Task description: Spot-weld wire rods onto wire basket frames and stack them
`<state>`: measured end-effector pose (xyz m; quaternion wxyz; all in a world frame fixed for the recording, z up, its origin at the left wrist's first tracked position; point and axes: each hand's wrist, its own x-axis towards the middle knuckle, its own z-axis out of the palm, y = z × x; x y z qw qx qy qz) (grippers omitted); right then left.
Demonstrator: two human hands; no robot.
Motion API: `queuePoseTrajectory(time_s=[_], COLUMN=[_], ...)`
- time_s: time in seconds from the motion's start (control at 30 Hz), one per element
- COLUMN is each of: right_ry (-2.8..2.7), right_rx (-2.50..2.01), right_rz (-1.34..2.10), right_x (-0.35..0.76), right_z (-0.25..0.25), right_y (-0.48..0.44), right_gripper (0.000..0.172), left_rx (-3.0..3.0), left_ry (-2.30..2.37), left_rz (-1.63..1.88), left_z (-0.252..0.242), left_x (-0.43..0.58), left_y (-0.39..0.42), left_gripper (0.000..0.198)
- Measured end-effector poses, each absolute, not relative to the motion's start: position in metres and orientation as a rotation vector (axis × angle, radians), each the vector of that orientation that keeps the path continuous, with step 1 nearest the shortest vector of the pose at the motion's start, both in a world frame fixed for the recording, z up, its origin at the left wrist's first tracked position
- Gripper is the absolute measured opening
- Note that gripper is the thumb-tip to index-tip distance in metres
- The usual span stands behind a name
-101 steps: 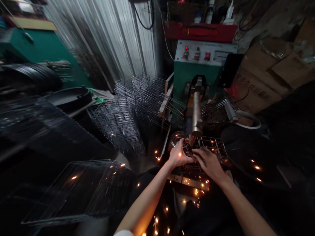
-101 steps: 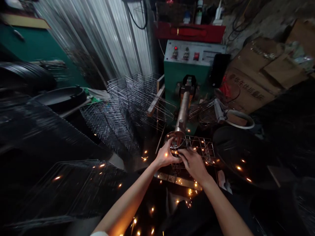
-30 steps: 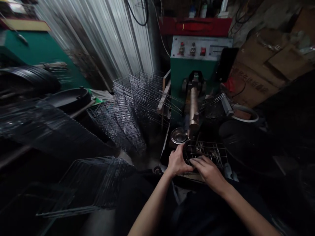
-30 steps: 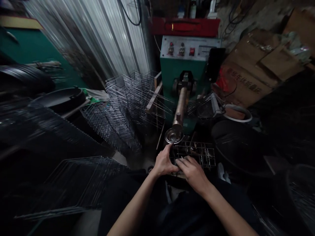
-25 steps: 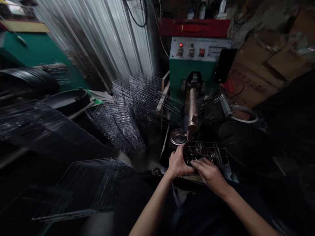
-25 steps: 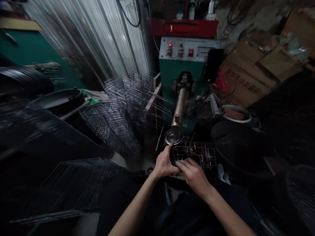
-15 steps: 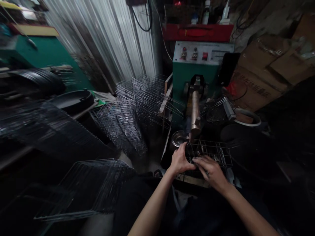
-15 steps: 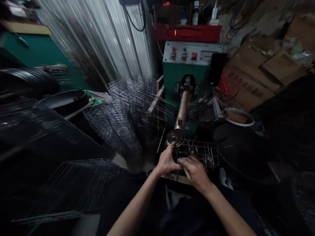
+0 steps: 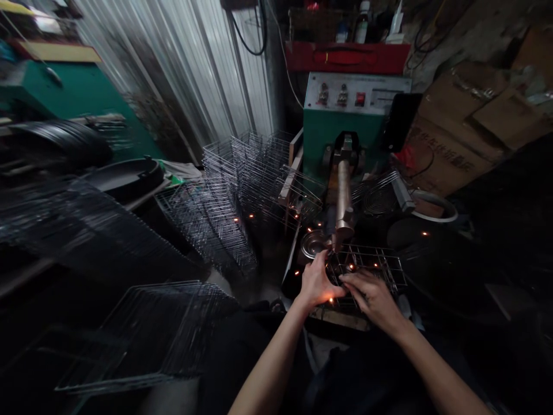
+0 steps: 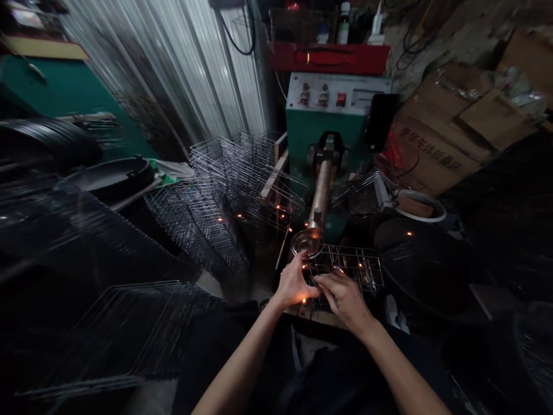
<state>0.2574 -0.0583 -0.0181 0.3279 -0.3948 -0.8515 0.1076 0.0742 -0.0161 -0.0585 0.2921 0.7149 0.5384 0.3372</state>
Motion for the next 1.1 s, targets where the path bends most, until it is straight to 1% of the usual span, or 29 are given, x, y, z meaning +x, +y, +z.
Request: queuePoseTrajectory(time_s=[0.13,0.3,0.43,0.53,0.63,0.83,1.1], right_ry=[-2.198,-2.127,-2.081,-2.047,-2.034,-2.114,-2.093], right_rx=[-1.082,-1.155,-1.137,-1.144,-1.208,-1.246,-1.236], right_rz=[0.259,0.264,0.269,0.203,0.078,0.080,0.119], right_x=[0.252,0.242,0.243,0.246,0.248,0.256,0.256], right_z=[-0.015,-0.013,-0.012,-0.014,-0.016,-0.018,-0.019], right_y=[-0.048,-0.031,-0.032,-0.032,-0.021,0.004,0.007], right_gripper=[0.029,0.019,0.016,0.012,0.008,0.009,0.011], left_rx=[1.900,1.913,1.943,1.945,1.946,1.920,2.029], left_ry=[1.473,1.436,1.476,1.552,1.525,1.443,1.422], left_rz=[0.882,0.875,0.921,0.923,0.906,0.867,0.820], left_z=[-0.054,-0.048,-0.046,-0.045,-0.046,-0.046,-0.041], left_x=[0.070,0.065,0.068,0.069,0.066,0.058,0.054], left_y=[-0.003,0.018,0.013,0.011,0.023,0.054,0.061], left_gripper=[0.109,0.104,0.100,0.104,0.105,0.107,0.109])
